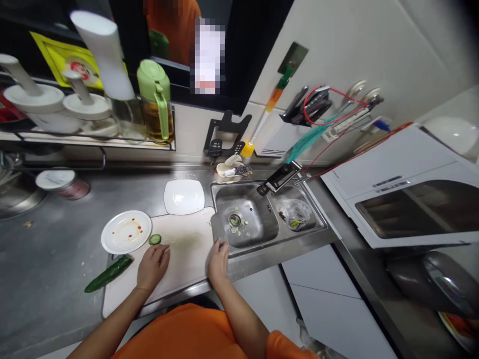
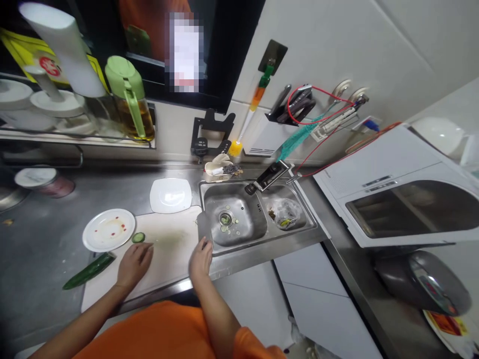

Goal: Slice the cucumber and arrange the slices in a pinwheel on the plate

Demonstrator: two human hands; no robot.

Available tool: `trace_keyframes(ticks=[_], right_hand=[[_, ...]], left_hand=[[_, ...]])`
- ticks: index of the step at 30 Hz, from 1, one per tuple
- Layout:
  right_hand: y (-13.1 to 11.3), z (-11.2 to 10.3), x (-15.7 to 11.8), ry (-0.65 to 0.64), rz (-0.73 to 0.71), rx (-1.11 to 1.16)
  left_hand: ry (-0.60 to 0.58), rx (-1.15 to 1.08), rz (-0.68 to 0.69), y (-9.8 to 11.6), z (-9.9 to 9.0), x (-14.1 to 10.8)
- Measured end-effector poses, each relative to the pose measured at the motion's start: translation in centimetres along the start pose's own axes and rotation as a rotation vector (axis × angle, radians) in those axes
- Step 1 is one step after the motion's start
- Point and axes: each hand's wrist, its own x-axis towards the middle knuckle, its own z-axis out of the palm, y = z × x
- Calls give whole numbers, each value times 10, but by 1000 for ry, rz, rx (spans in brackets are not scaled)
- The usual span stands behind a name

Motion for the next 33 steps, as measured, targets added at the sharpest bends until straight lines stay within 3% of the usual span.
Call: trace_keyframes(ticks=[7,16,23,26,28,31,33], right_hand=[[-18,0,5,-9,44,-35],[-13,8,7,106,-42,-158],[-13,-2,7,-23,-85,-104],[-6,-6,12,-16,-112,-88],[-3,-11,20,11,-159,-60],[-6,-26,47,44,-237,8],[-16,-36,74,51,-256,57]], left_hand=[[-26,-24,2,-3,3,0],[-11,-74,-9,-2,4,0],[30,-120,-22,3,5,0],[29,-97,-82,14,2,24],[37,-38,-195,20,0,52],[34,86,-390,25,-1,98],[-53,124,-496,24,0,124]])
